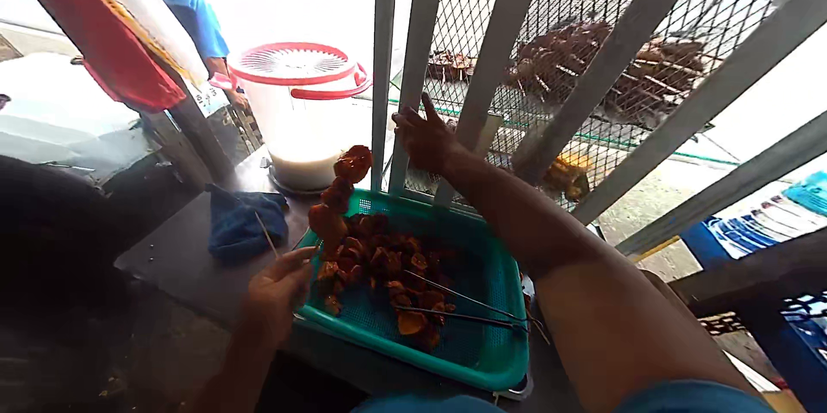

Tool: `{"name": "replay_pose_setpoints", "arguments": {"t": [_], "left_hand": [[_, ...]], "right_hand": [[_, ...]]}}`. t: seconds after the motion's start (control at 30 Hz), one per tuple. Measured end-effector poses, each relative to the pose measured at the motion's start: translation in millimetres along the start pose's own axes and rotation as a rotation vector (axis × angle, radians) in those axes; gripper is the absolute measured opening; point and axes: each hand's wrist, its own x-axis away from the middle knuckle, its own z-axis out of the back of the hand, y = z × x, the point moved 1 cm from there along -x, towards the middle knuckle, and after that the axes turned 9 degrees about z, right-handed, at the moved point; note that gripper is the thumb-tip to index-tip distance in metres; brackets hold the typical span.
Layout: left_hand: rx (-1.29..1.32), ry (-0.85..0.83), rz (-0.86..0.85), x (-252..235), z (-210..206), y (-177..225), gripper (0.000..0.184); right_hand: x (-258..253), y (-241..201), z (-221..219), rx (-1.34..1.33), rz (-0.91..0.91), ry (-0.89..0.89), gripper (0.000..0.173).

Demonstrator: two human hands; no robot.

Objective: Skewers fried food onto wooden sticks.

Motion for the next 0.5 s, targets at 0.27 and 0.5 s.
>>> {"name": "replay_pose_setpoints", "arguments": {"t": [0.27, 0.5], "left_hand": [[-0.115, -0.016, -0.014, -46.8, -21.3, 15.7, 0.028], [-0.167, -0.214, -0.012, -101.1, -76.9, 60.1, 0.030]], "right_hand": [[20.0, 8.5, -4.9, 0.078, -0.054, 0.052, 0.022], [89.8, 17.6, -10.3, 0.066, -0.165, 0.016, 0.025]]}}
